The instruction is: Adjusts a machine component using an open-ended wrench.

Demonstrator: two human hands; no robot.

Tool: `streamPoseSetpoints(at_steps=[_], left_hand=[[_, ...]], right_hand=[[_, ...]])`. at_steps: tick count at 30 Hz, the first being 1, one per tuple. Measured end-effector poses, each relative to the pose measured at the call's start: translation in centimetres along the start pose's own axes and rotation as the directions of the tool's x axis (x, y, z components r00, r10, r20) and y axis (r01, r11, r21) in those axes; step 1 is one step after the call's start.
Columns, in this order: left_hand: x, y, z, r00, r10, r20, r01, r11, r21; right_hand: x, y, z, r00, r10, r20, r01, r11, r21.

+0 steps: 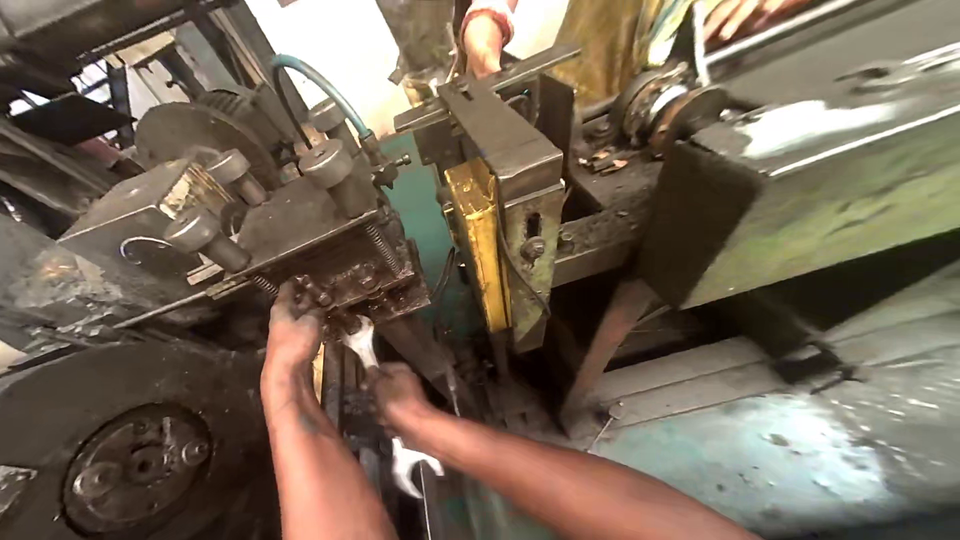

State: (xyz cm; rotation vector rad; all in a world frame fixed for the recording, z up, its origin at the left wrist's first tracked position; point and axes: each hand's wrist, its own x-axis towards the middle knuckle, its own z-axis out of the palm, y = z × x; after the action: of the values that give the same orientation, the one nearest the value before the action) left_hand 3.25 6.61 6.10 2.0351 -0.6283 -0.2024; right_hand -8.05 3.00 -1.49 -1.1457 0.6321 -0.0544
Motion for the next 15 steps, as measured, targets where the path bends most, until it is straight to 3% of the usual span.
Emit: streamPoseSetpoints(at_steps=[3,6,9,11,13,14,15], left_hand=[[0.2,-0.1,0.2,1.000,-0.025,-0.009,0.025,1.000,0.004],[0.6,-0.5,0.2,1.000,-0.024,-0.020,0.024,1.000,-0.010],[0.6,-0.7,0.4,0.999,-0.020,-0.038,0.019,1.000,-0.021],[0.8,-1.8,1.3,0.973,0.021,-0.229,-0.045,0.994,-0.101],[0.7,-2.9,3.5,0.831,-0.096,-0.548,-0.087,0.950,-0.299],[0.5,-3.0,4.6,0.738,-0.243,-0.629,-0.047,0.912,-0.408],[0.2,-2.6,5.4,0.666,-0.422,-0.616,0.038,0.843,-0.536]], right_hand=[[-1.7,1.0,-5.5,0.998,-0.066,-0.018,0.060,0.969,-0.239],[-1.7,-1.5,-8.5,0.996,-0.048,-0.070,0.030,0.969,-0.245],[-1.3,-5.0,-9.1,0.999,0.043,-0.025,-0.048,0.966,-0.254],[-0.9,-6.8,-8.7,0.995,0.098,0.012,-0.090,0.955,-0.282],[-0.7,-7.9,-8.4,0.990,0.136,0.024,-0.123,0.948,-0.295],[-0.7,-8.1,-8.5,0.989,0.147,0.026,-0.133,0.946,-0.294],[-0.7,-8.1,-8.6,0.988,0.150,0.024,-0.136,0.947,-0.290]])
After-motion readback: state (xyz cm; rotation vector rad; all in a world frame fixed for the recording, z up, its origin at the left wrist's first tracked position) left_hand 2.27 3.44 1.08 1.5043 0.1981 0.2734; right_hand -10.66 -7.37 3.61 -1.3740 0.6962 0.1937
